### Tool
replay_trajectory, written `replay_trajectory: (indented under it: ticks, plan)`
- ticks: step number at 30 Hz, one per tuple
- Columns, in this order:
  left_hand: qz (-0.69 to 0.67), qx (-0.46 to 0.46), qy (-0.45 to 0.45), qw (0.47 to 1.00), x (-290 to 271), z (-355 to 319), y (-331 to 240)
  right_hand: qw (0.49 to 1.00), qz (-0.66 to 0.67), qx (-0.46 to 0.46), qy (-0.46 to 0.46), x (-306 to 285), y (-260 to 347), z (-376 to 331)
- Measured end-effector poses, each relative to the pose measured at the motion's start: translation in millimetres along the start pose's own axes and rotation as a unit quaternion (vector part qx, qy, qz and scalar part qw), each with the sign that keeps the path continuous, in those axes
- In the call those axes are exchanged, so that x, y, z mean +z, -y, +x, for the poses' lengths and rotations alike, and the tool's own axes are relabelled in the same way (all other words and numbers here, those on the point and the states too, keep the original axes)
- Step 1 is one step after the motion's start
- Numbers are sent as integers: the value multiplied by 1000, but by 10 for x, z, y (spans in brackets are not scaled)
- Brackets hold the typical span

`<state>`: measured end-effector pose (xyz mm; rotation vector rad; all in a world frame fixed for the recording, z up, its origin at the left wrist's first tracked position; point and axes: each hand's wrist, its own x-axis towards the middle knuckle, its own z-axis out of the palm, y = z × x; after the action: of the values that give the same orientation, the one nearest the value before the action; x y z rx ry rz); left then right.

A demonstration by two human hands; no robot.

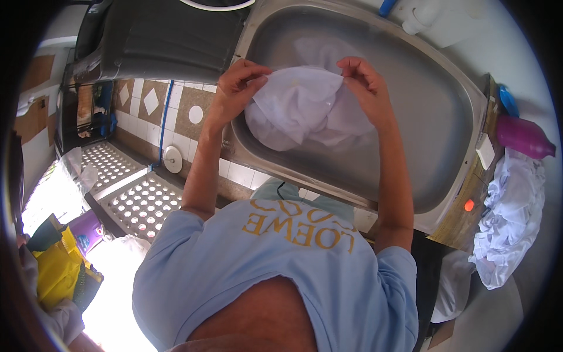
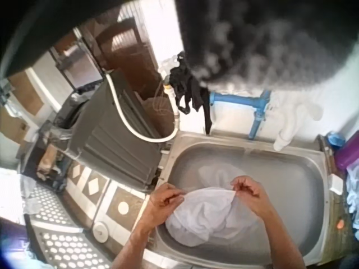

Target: The person washes a white shirt by hand in a basin of water, rubbing the fabric against itself and using a blue brush on a stained area.

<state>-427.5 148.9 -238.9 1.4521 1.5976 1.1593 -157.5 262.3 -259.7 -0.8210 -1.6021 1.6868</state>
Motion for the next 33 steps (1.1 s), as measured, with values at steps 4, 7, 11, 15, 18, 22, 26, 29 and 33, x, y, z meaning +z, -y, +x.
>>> replay_trajectory:
  ticks: [4, 7, 11, 15, 18, 22, 26, 29, 33]
  plan:
    - [83, 29, 35, 996, 167, 150, -81, 999, 43, 14, 23, -73, 79, 49]
    - [86, 57, 32, 994, 291, 208, -11, 999, 24, 11, 33, -170, 21, 82]
    - [72, 46, 11, 996, 338, 253, 14, 986, -141, 59, 73, -163, 14, 87]
    - [71, 23, 9, 997, 344, 249, -58, 966, -241, 38, 86, -131, -15, 93]
    - [78, 30, 6, 996, 350, 235, -40, 961, -258, 38, 89, -157, -26, 98]
    - [98, 75, 24, 992, 341, 275, -109, 969, -229, -86, 44, -172, -65, 87]
    - [51, 93, 140, 984, 483, 442, -259, 998, 11, -1, 69, -171, 62, 61]
    - [-13, 16, 259, 966, 540, 597, -260, 989, 128, 60, 52, -214, 157, -5]
    - [-39, 73, 218, 972, 721, 709, -408, 949, 309, 64, 8, -263, 175, -117]
